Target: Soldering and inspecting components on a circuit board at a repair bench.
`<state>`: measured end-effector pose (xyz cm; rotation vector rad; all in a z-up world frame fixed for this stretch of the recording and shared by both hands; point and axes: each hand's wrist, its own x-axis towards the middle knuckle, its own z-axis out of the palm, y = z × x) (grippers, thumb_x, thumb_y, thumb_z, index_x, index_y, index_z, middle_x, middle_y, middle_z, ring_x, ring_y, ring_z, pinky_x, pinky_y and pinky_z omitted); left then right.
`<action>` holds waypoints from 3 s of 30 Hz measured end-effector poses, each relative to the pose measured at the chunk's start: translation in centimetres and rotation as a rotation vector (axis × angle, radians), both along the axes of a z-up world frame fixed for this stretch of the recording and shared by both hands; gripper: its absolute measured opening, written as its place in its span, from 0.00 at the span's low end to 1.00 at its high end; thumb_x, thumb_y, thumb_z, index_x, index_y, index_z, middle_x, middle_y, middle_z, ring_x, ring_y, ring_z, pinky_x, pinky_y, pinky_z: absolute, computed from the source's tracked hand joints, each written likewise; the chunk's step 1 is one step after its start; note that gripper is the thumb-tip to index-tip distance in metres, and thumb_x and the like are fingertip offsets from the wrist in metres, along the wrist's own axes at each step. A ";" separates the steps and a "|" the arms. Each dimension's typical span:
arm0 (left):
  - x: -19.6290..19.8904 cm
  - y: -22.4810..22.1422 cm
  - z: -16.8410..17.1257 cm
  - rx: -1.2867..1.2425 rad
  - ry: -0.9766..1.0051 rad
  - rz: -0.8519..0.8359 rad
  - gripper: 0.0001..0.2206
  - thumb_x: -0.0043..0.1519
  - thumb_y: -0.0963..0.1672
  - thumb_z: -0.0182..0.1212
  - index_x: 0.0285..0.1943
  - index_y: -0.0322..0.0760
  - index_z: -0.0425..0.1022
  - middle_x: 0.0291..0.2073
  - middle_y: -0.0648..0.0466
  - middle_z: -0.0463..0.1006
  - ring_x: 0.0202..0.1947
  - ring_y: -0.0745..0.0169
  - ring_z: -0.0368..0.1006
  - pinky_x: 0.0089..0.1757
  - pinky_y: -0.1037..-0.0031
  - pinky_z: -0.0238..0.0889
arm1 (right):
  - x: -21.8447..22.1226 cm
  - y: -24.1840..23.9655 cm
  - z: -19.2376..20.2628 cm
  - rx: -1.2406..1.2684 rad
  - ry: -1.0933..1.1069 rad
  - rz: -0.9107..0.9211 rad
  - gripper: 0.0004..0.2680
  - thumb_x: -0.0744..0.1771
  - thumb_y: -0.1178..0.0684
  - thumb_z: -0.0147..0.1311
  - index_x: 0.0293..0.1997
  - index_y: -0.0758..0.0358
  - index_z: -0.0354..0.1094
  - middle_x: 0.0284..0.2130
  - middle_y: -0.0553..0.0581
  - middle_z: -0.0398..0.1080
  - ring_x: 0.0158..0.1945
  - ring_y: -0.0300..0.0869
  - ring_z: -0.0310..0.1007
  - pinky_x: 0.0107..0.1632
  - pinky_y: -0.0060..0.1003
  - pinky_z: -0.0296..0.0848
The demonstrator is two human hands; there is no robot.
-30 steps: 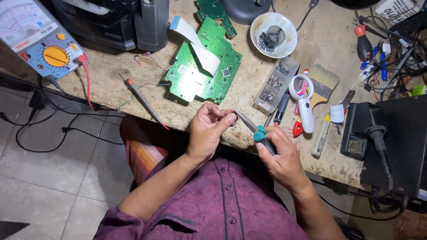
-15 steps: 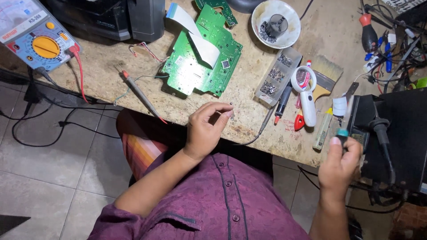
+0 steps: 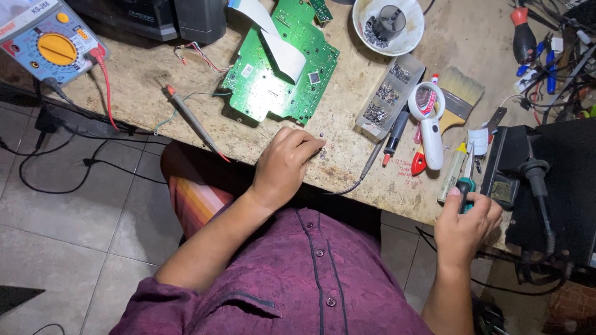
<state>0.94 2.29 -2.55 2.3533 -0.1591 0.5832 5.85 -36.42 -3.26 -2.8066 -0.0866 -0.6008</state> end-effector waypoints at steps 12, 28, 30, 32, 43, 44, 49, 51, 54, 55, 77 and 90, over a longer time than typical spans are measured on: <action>-7.7 13.4 3.6 0.042 -0.296 0.767 0.09 0.71 0.36 0.51 0.52 0.30 0.78 0.43 0.45 0.77 0.44 0.44 0.73 0.47 0.58 0.67 | -2.1 6.4 5.9 0.100 -0.229 0.420 0.06 0.73 0.68 0.61 0.51 0.82 0.68 0.47 0.76 0.68 0.50 0.64 0.68 0.50 0.52 0.69; -6.6 16.0 1.9 0.758 -0.171 0.364 0.10 0.71 0.39 0.57 0.43 0.54 0.79 0.48 0.57 0.73 0.47 0.54 0.73 0.37 0.69 0.67 | 2.7 13.0 5.1 -0.314 -0.142 0.738 0.09 0.65 0.55 0.58 0.49 0.44 0.76 0.38 0.50 0.65 0.42 0.46 0.76 0.48 0.38 0.77; -6.4 16.4 1.9 0.811 -0.261 0.341 0.08 0.72 0.41 0.56 0.40 0.52 0.74 0.46 0.56 0.74 0.46 0.55 0.73 0.36 0.71 0.67 | 4.0 12.1 4.1 -0.455 -0.203 0.956 0.06 0.69 0.54 0.53 0.47 0.46 0.75 0.35 0.53 0.64 0.35 0.47 0.69 0.39 0.39 0.72; -6.8 16.7 1.7 0.816 -0.272 0.329 0.09 0.73 0.41 0.55 0.40 0.51 0.73 0.47 0.57 0.74 0.46 0.55 0.74 0.37 0.72 0.67 | 3.9 12.0 4.6 -0.455 -0.253 1.046 0.06 0.70 0.56 0.53 0.48 0.48 0.74 0.38 0.55 0.65 0.36 0.48 0.69 0.39 0.40 0.71; -10.2 14.0 0.6 0.486 -0.485 0.170 0.09 0.70 0.35 0.54 0.46 0.38 0.78 0.55 0.40 0.80 0.54 0.37 0.77 0.50 0.57 0.73 | 1.2 9.9 2.0 0.161 -0.424 1.111 0.09 0.66 0.63 0.63 0.47 0.59 0.68 0.45 0.65 0.77 0.38 0.56 0.76 0.40 0.51 0.76; -10.3 13.6 0.2 0.469 -0.544 0.193 0.06 0.70 0.37 0.56 0.46 0.40 0.77 0.54 0.41 0.81 0.53 0.38 0.78 0.49 0.57 0.72 | 0.8 10.1 2.1 0.292 -0.412 1.041 0.07 0.64 0.62 0.66 0.43 0.63 0.73 0.40 0.65 0.76 0.34 0.52 0.74 0.37 0.47 0.76; -10.1 8.0 -0.7 0.139 -0.596 0.145 0.05 0.69 0.38 0.58 0.51 0.37 0.71 0.57 0.36 0.75 0.58 0.27 0.72 0.53 0.49 0.69 | -0.9 13.9 2.0 0.803 -0.293 0.817 0.24 0.70 0.42 0.47 0.60 0.84 0.62 0.47 0.70 0.53 0.34 0.47 0.65 0.39 0.47 0.82; -9.5 3.9 -1.3 -1.172 -0.286 0.244 0.32 0.49 0.33 0.51 0.70 0.22 0.61 0.70 0.33 0.65 0.75 0.45 0.55 0.73 0.64 0.42 | -0.7 14.0 0.8 0.800 0.032 0.782 0.38 0.66 0.19 0.31 0.54 0.74 0.74 0.22 0.62 0.72 0.21 0.40 0.71 0.30 0.34 0.72; -6.8 2.1 0.8 -0.633 -0.638 0.145 0.06 0.72 0.40 0.53 0.53 0.38 0.60 0.69 0.25 0.59 0.66 0.15 0.62 0.60 0.45 0.65 | -0.1 18.8 5.3 0.496 0.064 0.945 0.09 0.72 0.51 0.51 0.48 0.63 0.77 0.32 0.61 0.77 0.31 0.60 0.76 0.38 0.48 0.75; -6.5 2.0 1.1 -0.631 -0.639 0.146 0.06 0.72 0.40 0.53 0.53 0.38 0.60 0.69 0.25 0.59 0.66 0.15 0.62 0.60 0.45 0.65 | 0.3 19.6 5.1 0.496 0.063 0.948 0.09 0.72 0.51 0.51 0.48 0.63 0.77 0.32 0.61 0.77 0.31 0.60 0.76 0.38 0.48 0.75; -3.6 0.5 2.6 -0.497 -0.181 0.059 0.08 0.63 0.40 0.68 0.48 0.33 0.79 0.44 0.46 0.84 0.46 0.42 0.82 0.49 0.56 0.73 | 0.3 20.8 4.3 0.742 0.183 0.852 0.16 0.73 0.52 0.42 0.66 0.77 0.60 0.49 0.72 0.66 0.48 0.52 0.72 0.51 0.46 0.74; -2.9 -0.5 1.4 -0.276 0.126 0.174 0.09 0.70 0.49 0.57 0.53 0.43 0.74 0.44 0.54 0.79 0.57 0.49 0.72 0.64 0.50 0.54 | 0.7 20.9 4.0 1.054 0.762 0.461 0.07 0.67 0.62 0.58 0.46 0.78 0.70 0.34 0.71 0.78 0.34 0.46 0.81 0.31 0.33 0.82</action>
